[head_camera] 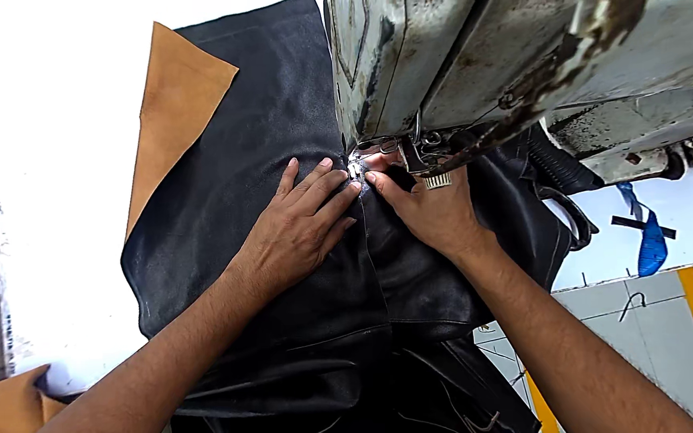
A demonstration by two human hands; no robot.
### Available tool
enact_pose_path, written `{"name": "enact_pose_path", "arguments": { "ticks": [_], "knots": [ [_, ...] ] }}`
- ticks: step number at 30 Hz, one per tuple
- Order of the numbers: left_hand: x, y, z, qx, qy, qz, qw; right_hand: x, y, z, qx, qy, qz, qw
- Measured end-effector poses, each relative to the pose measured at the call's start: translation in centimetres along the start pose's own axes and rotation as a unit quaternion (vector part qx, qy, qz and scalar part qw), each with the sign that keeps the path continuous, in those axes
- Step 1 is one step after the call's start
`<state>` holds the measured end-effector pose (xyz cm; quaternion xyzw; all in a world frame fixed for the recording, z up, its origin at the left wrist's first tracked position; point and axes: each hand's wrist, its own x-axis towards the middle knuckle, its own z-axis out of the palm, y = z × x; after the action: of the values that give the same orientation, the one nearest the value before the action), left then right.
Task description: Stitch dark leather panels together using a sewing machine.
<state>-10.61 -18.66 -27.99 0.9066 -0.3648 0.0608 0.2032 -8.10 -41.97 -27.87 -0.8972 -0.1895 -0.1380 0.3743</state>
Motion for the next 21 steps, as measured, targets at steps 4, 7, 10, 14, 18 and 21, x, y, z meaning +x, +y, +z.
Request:
{"name": "enact_pose_path", "arguments": {
  "ticks": [4,7,10,14,18,21],
  "knots": [
    [0.0,0.0,-0.1,0.0,-0.001,0.002,1.0,-1.0,0.0,0.0,-0.021,0.003,-0.04,0.999],
    [0.0,0.0,-0.1,-0.001,-0.002,0.003,1.0,-1.5,0.3,0.3,-0.083,-0.027,-0.109,0.99],
    [0.0,-0.1,-0.1,-0.002,-0.003,0.004,1.0,-0.9,0.2,0.5,-0.138,-0.041,-0.099,0.985],
    [0.0,-0.2,0.0,0.002,-0.003,0.001,1.0,0.9,0.1,0.9,-0.138,-0.052,-0.007,0.989],
    [0.0,-0.4,-0.2,0.0,-0.007,0.004,1.0,1.8,0.7,1.8,-0.13,-0.005,0.01,0.991],
    [0.1,-0.3,-0.2,-0.001,-0.01,0.005,1.0,1.8,1.2,1.9,-0.148,-0.007,0.004,0.989]
  ]
}}
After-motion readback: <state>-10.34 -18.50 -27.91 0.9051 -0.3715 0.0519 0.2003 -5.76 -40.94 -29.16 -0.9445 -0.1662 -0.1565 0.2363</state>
